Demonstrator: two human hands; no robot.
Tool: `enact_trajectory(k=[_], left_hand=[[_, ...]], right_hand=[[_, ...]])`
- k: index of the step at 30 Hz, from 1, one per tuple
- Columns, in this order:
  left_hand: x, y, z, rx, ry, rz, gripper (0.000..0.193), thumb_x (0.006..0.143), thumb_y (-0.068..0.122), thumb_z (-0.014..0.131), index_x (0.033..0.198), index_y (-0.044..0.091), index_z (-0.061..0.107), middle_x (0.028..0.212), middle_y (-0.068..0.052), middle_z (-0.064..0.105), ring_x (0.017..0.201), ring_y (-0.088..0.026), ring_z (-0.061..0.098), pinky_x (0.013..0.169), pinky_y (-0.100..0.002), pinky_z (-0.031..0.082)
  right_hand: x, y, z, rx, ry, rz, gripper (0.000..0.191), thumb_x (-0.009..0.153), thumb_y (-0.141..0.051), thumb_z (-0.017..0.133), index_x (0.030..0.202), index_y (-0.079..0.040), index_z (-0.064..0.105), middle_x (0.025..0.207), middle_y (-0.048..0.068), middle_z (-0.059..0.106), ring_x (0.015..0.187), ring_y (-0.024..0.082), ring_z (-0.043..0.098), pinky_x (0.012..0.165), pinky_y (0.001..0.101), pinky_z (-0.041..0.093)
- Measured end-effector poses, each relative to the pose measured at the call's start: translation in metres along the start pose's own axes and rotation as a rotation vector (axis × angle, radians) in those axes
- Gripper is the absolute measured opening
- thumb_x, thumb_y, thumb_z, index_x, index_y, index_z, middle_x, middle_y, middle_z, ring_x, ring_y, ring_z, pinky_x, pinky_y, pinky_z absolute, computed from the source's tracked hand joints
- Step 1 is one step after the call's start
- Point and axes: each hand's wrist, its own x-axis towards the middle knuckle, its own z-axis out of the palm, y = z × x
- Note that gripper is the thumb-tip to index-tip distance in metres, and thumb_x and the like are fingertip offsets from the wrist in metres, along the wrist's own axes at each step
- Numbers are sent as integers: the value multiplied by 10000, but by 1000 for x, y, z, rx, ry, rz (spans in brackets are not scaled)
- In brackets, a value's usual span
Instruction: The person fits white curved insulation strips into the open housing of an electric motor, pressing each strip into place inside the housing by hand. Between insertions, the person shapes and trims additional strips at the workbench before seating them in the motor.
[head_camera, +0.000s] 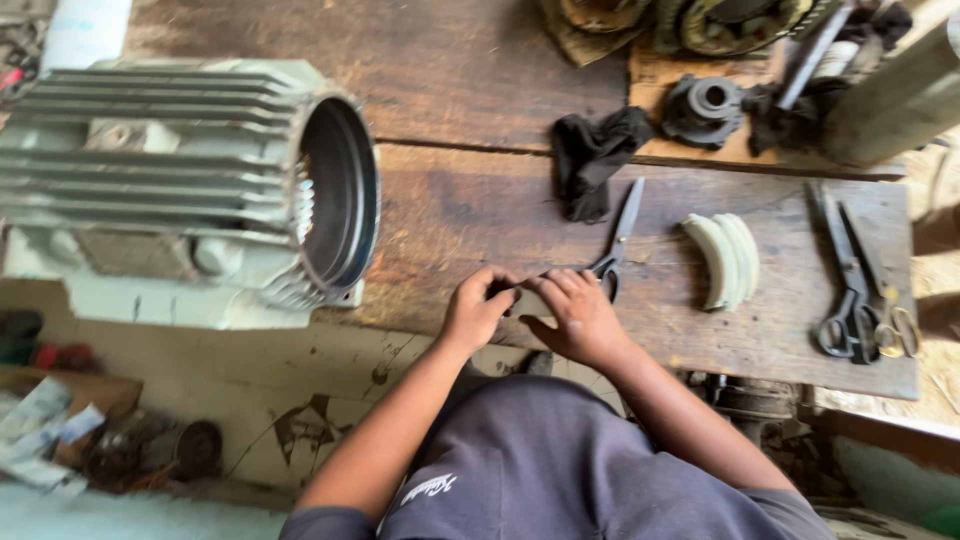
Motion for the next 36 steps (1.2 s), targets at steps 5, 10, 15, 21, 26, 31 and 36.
enact_trajectory(k=[5, 10, 15, 21, 26, 31, 36], left_hand=[[1, 9, 7, 21, -19, 67, 88, 949, -27, 657, 997, 41, 625, 839, 9, 622, 728, -64, 581, 629, -243, 498], [2, 16, 12, 50, -38, 109, 96, 964, -44, 618, 1002, 43, 605, 864, 13, 627, 741, -54, 583, 632, -238, 508], [6, 18, 17, 186, -57, 114, 103, 978, -16, 625, 1046, 45, 576, 855, -7, 625, 741, -72, 577, 650, -250, 506], [13, 7, 24, 163, -43, 33, 85, 998, 11, 584, 1069, 48, 555, 902, -17, 614, 765, -86, 582, 674, -267, 530], [28, -16, 20, 13, -90, -32, 81, 1018, 10, 569, 1084, 54, 553, 925, -11, 583, 792, -93, 559, 704, -266, 523], [37, -36, 21, -71, -73, -48, 61, 1022, 16, 561, 1075, 44, 569, 949, -3, 591, 809, -80, 555, 689, -270, 522], [37, -32, 19, -3, -76, -101, 36, 1025, 34, 578, 1060, 42, 574, 915, -12, 597, 760, -94, 567, 679, -266, 524]], right_hand=[[1, 2, -7, 50, 0, 10, 530, 767, -274, 826, 1210, -63, 626, 1076, 109, 662, 988, 310, 624, 832, 436, 450], [5, 5, -8, 27, -28, 31, 488, 790, -278, 807, 1193, -65, 632, 1055, 96, 664, 962, 296, 620, 825, 431, 445], [2, 12, -7, -30, -12, 21, 484, 781, -263, 788, 1192, -58, 635, 1057, 101, 665, 958, 293, 625, 821, 423, 448], [1, 19, -4, -78, 9, -4, 473, 800, -255, 795, 1199, -56, 639, 1048, 84, 672, 937, 268, 629, 807, 410, 445], [1, 25, -3, -128, 29, -12, 489, 784, -243, 799, 1204, -53, 634, 1065, 88, 667, 950, 259, 627, 818, 407, 443], [2, 28, 1, -144, 19, -8, 498, 770, -229, 798, 1213, -65, 640, 1069, 82, 665, 952, 252, 626, 815, 406, 441], [3, 30, 1, -122, 51, -15, 492, 772, -235, 795, 1204, -64, 634, 1079, 82, 664, 966, 252, 628, 818, 403, 440]])
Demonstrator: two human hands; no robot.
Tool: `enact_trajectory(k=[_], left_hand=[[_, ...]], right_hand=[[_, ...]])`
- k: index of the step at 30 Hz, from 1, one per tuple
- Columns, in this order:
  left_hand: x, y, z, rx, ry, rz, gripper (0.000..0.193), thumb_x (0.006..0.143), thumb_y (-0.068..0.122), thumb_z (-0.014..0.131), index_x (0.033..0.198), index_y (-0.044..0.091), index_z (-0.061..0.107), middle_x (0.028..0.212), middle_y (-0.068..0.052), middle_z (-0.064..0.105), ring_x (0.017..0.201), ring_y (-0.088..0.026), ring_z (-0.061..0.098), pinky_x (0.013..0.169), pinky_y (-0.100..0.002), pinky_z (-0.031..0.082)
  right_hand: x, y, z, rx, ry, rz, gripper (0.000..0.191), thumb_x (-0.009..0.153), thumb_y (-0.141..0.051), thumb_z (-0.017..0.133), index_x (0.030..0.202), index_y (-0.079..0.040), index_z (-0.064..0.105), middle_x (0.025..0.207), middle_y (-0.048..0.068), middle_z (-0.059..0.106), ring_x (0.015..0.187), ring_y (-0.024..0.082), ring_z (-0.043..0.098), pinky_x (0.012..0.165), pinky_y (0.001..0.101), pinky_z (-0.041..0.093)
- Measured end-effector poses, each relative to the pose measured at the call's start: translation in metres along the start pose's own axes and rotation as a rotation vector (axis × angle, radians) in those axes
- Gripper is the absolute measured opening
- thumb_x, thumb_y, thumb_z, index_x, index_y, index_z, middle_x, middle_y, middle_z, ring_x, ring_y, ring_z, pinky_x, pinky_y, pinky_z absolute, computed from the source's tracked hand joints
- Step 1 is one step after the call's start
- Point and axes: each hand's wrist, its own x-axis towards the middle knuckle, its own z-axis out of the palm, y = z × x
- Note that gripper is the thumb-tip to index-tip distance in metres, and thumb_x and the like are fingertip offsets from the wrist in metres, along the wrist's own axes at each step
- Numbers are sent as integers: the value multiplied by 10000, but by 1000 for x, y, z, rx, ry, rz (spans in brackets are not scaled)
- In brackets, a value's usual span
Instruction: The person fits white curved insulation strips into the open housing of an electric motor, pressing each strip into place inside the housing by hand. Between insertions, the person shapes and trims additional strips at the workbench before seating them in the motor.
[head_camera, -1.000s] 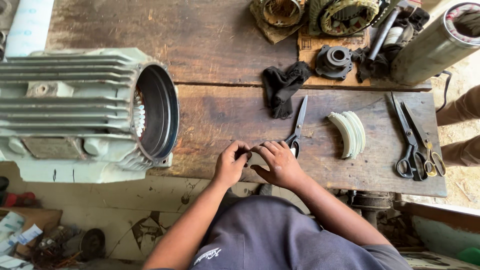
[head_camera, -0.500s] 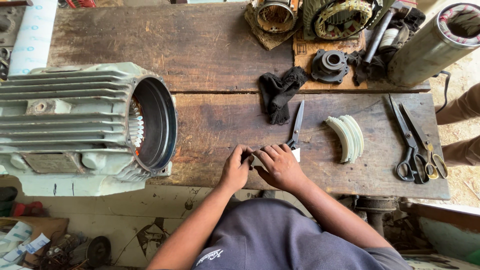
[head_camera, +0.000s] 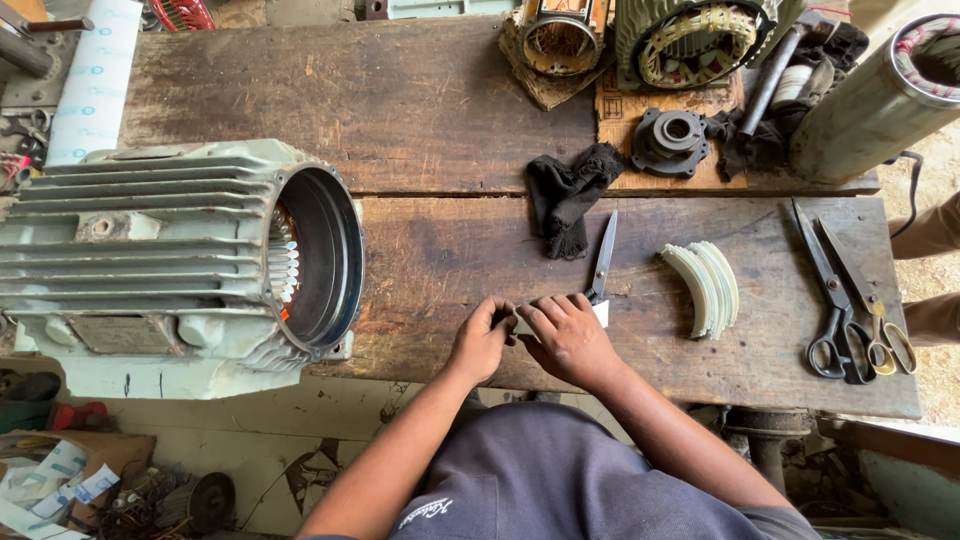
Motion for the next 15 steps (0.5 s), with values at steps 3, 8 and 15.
enact_trajectory(k=[3, 8, 15], left_hand=[[-3, 8, -1, 66, 7, 25, 43, 1020, 29, 580, 1061, 42, 582, 910, -13, 608, 760, -93, 569, 679, -264, 528], [-3, 14, -3, 84, 2, 62, 55, 1014, 1, 574, 1058, 33, 579, 912, -19, 612, 779, -94, 581, 691, -269, 543], [5, 5, -5, 33, -9, 70, 72, 1010, -20, 571, 1062, 29, 577, 932, -28, 619, 812, -88, 599, 710, -281, 574]], right_hand=[[2, -1, 1, 0, -22, 3, 471, 793, -244, 797, 1199, -67, 637, 1053, 75, 660, 953, 256, 621, 814, 409, 438], [6, 1, 2, -17, -20, -6, 495, 778, -245, 793, 1210, -63, 634, 1051, 81, 659, 951, 253, 621, 812, 409, 438], [7, 5, 4, -16, -15, -13, 495, 782, -239, 789, 1222, -73, 631, 1075, 74, 664, 956, 247, 621, 816, 410, 436]])
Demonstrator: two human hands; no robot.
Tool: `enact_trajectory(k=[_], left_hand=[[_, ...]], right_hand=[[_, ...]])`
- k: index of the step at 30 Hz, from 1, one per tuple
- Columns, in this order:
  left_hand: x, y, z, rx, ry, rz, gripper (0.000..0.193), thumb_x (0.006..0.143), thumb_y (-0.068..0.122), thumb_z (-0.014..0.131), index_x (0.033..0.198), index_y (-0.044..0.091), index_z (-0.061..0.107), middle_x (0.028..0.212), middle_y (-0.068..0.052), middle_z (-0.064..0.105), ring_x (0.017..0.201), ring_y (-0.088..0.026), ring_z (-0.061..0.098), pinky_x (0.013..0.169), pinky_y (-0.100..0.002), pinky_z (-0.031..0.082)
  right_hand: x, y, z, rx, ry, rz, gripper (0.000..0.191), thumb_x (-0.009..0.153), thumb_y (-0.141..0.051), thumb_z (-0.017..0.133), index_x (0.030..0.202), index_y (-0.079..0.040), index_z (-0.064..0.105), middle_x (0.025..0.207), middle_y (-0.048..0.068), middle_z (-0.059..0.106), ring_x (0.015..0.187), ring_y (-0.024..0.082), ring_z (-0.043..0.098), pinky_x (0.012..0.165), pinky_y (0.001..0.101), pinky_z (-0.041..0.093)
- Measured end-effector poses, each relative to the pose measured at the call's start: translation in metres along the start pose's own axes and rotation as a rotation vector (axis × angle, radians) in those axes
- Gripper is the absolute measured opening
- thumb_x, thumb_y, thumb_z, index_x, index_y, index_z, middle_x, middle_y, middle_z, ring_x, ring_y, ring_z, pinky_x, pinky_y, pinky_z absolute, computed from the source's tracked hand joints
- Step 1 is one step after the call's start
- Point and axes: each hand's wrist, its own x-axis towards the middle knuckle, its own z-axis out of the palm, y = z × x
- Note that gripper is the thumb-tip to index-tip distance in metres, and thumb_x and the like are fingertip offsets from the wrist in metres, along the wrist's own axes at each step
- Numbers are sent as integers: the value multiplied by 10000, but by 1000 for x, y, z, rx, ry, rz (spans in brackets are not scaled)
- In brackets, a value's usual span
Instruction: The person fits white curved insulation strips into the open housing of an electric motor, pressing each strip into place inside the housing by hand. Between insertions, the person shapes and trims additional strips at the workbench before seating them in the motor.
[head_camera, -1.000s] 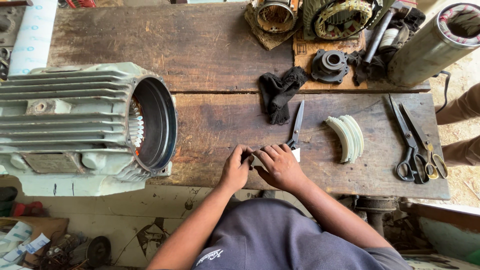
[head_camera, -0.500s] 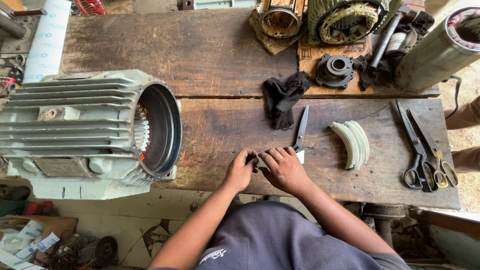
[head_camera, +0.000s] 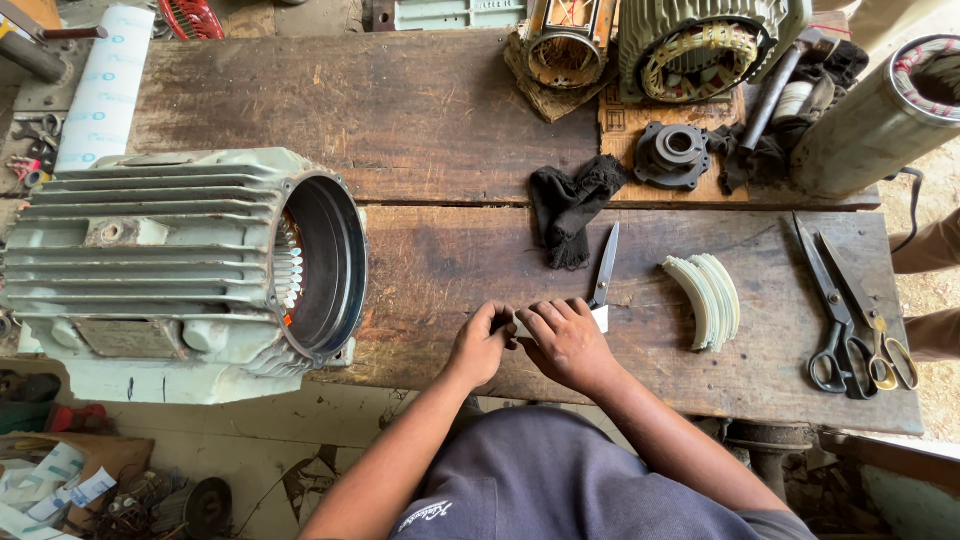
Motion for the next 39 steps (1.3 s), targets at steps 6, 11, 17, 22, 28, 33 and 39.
enact_trajectory(k=[6, 11, 17, 22, 28, 33, 39], left_hand=[[1, 3, 3, 16, 27, -45, 62, 1005, -2, 583, 1055, 34, 578, 921, -31, 640, 770, -103, 627, 684, -281, 562], [-9, 21, 3, 227, 33, -22, 28, 993, 25, 603, 1020, 33, 606, 840, -33, 663, 718, -106, 628, 673, -275, 538], [-13, 35, 7, 340, 78, 30, 17, 976, 43, 614, 988, 35, 606, 775, -48, 679, 671, -116, 638, 631, -300, 525], [-12, 37, 6, 291, 69, -28, 12, 987, 48, 604, 982, 38, 600, 749, -60, 662, 652, -122, 619, 613, -320, 522], [-13, 41, 5, 454, 101, 27, 75, 951, 65, 632, 1017, 48, 600, 805, -82, 701, 702, -183, 656, 660, -352, 531], [-17, 48, 4, 491, 100, 101, 109, 941, 60, 618, 1043, 39, 588, 869, -121, 715, 795, -245, 710, 719, -378, 547], [-24, 51, 0, 466, 146, 91, 140, 911, 51, 633, 1050, 39, 633, 897, -105, 740, 825, -209, 725, 739, -354, 557]], right_hand=[[0, 1, 4, -33, 10, -20, 463, 801, -227, 776, 1209, -63, 629, 1086, 79, 666, 976, 253, 621, 838, 413, 440], [0, 3, 3, -36, 19, -13, 436, 818, -227, 765, 1201, -68, 631, 1096, 73, 670, 987, 249, 625, 841, 415, 440], [0, 2, 4, -25, 7, -19, 418, 823, -211, 751, 1200, -72, 637, 1081, 66, 677, 977, 249, 631, 833, 414, 442], [2, 1, 3, -11, 7, -14, 421, 829, -226, 752, 1203, -70, 637, 1073, 69, 673, 974, 255, 629, 836, 417, 442], [5, 1, -1, -10, -49, 35, 475, 799, -257, 775, 1210, -65, 632, 1068, 81, 667, 987, 273, 623, 838, 430, 437], [5, -1, -1, 22, -69, 55, 525, 774, -256, 788, 1228, -52, 620, 1094, 94, 667, 1006, 279, 625, 842, 430, 439], [6, -3, 2, 108, -117, 71, 521, 772, -240, 789, 1228, -53, 619, 1085, 100, 669, 1000, 295, 636, 823, 432, 454]])
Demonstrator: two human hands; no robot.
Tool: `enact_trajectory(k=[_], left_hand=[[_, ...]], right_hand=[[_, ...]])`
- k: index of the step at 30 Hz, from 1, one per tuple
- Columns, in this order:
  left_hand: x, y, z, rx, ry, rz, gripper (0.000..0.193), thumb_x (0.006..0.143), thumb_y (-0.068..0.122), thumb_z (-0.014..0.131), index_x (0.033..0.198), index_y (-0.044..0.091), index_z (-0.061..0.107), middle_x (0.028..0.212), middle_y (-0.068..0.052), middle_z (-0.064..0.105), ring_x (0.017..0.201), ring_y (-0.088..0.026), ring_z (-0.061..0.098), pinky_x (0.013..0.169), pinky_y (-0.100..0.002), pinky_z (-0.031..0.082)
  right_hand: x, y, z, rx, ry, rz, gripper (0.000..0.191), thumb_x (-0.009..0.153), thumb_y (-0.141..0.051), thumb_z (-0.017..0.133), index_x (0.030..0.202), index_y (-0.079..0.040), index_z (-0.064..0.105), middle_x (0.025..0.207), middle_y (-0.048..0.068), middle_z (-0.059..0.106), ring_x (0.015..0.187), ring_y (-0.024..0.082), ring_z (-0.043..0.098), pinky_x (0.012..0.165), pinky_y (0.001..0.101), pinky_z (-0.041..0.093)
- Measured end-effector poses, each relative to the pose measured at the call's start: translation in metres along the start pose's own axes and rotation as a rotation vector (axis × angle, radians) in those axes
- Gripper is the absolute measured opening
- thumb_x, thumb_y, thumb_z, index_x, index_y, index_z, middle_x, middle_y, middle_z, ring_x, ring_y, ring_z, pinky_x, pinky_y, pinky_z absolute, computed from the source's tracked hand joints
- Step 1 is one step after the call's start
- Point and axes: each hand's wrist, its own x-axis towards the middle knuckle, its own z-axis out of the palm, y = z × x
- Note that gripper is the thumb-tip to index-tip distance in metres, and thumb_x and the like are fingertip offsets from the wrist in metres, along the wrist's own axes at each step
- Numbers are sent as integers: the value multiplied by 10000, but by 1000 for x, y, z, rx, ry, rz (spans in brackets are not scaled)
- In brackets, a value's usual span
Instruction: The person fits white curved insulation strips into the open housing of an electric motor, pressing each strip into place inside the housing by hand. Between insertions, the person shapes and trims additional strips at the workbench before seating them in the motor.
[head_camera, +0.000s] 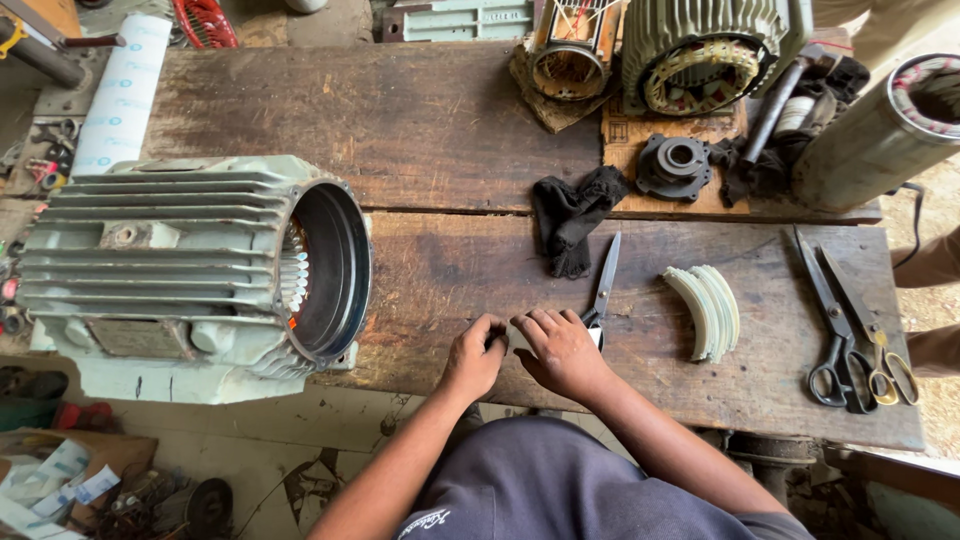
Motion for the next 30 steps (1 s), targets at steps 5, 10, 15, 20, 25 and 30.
enact_trajectory(k=[5, 10, 15, 20, 25, 30], left_hand=[[-6, -14, -1, -104, 24, -55, 142, 907, 35, 629, 1049, 28, 638, 829, -68, 720, 734, -130, 681, 660, -311, 542], [-10, -32, -9, -274, -10, -183, 129, 903, 5, 593, 1024, 32, 632, 764, -29, 689, 647, -70, 620, 568, -267, 524], [-16, -42, -22, -332, -11, -205, 107, 908, 16, 607, 1006, 34, 645, 745, -20, 687, 630, -78, 614, 548, -272, 495], [-31, -52, -50, -323, -1, -59, 81, 959, 86, 682, 1003, 32, 641, 771, -12, 661, 656, -73, 600, 569, -260, 487], [-53, -73, -86, -210, 97, 215, 84, 922, 42, 717, 994, 46, 674, 864, 7, 720, 775, -60, 669, 682, -235, 535], [-78, -99, -104, -621, 2, -87, 88, 922, 34, 700, 999, 68, 672, 833, 27, 660, 696, -66, 599, 559, -246, 491]], right_hand=[[4, 1, 3, 81, -20, -20, 541, 764, -239, 788, 1237, -46, 610, 1073, 121, 658, 1003, 312, 637, 811, 434, 467], [9, -13, 7, 132, -53, -16, 514, 790, -251, 786, 1234, -61, 612, 1074, 113, 662, 1000, 316, 642, 808, 431, 474], [16, -37, 6, 133, -41, -43, 528, 763, -242, 797, 1215, -49, 605, 1064, 132, 658, 990, 349, 646, 811, 458, 488], [26, -66, 7, 233, -72, -51, 523, 760, -208, 810, 1208, -45, 592, 1081, 155, 650, 954, 399, 648, 784, 476, 528], [31, -111, 23, 226, -98, -1, 522, 744, -186, 812, 1208, -74, 600, 1081, 146, 662, 939, 392, 658, 776, 472, 537], [29, -158, 46, 240, -71, -10, 547, 717, -177, 812, 1215, -79, 608, 1086, 143, 682, 982, 388, 668, 796, 465, 545]])
